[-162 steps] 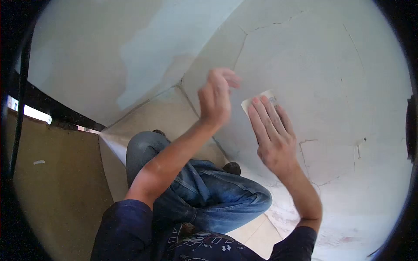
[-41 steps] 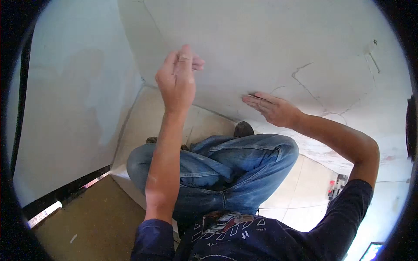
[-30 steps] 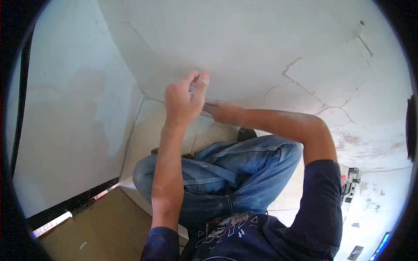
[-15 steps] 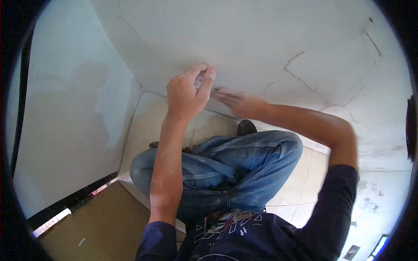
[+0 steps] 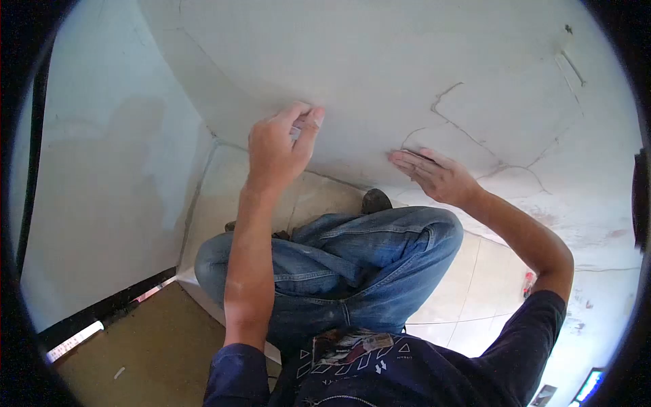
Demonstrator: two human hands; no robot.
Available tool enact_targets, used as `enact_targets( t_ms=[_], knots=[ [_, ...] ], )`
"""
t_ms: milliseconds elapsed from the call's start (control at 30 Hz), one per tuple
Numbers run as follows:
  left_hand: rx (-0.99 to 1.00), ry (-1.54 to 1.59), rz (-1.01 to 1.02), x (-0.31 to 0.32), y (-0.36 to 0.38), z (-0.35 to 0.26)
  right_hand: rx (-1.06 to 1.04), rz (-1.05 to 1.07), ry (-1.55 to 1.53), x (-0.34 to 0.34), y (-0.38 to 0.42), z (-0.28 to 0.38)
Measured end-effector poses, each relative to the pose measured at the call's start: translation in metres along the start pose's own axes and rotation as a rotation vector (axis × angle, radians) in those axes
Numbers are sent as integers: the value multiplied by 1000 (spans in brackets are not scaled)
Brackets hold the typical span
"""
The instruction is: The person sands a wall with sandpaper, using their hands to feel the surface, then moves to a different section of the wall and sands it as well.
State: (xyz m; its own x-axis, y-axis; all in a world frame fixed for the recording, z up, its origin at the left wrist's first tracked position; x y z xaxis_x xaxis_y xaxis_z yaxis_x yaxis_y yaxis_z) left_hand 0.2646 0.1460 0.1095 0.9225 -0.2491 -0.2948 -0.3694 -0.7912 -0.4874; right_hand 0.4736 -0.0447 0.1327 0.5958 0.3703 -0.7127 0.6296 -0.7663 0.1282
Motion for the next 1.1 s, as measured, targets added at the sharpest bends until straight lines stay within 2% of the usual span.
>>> enact_targets(
  t_ms=[67, 200, 233, 267, 300, 367, 467, 600, 667, 767, 867, 933, 1033, 1100],
  knots=[
    [-30, -39, 25, 2, 2, -3, 39, -41, -27, 4, -12, 2],
    [6, -43, 16, 2, 3, 2, 73, -96, 22, 19, -112, 15],
    [-10, -112, -18, -2, 3, 4, 91, -38, -34, 25, -141, 22],
    [-30, -180, -56, -9, 4, 7, 103, 19, -92, 32, -161, 25],
    [-55, -246, -98, -16, 3, 10, 97, -55, -62, 33, -166, 23],
    [-148, -138, -254, -36, -2, 19, 60, -188, -13, 31, -166, 22],
    [-223, 199, -534, -49, -7, 10, 52, -95, -12, 16, -112, 13],
    [-200, 373, -489, -38, -5, 9, 125, 48, -108, -6, -3, -6],
    [-182, 391, -444, -31, -7, 4, 136, -1, -7, -12, 16, -8],
    [-209, 273, -371, -28, -7, -2, 122, -4, 40, -10, -13, -7],
    [-170, 332, -411, -25, -4, 2, 104, -1, 142, 5, -96, 4],
    [-108, 191, -382, -29, 2, 2, 147, -148, 78, 21, -144, 12],
    [-77, 119, -404, -40, -3, 6, 83, -241, -10, 25, -156, 12],
    [-117, 148, -423, -42, 0, 10, 56, -135, -1, 20, -125, 8]
  ],
)
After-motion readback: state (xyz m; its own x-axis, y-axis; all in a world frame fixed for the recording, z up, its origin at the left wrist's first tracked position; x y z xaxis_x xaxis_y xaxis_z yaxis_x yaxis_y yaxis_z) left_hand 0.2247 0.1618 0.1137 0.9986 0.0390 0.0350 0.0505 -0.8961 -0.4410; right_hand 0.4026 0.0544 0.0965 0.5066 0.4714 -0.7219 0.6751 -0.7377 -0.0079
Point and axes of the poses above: each hand's wrist, its own y-axis away from the middle knuckle, its own x-axis out of the palm, z = x × y, the point moved 4 cm from there along -y, towards the middle knuckle, and after that the axes turned 4 degrees about -z, right-handed, at the moved point
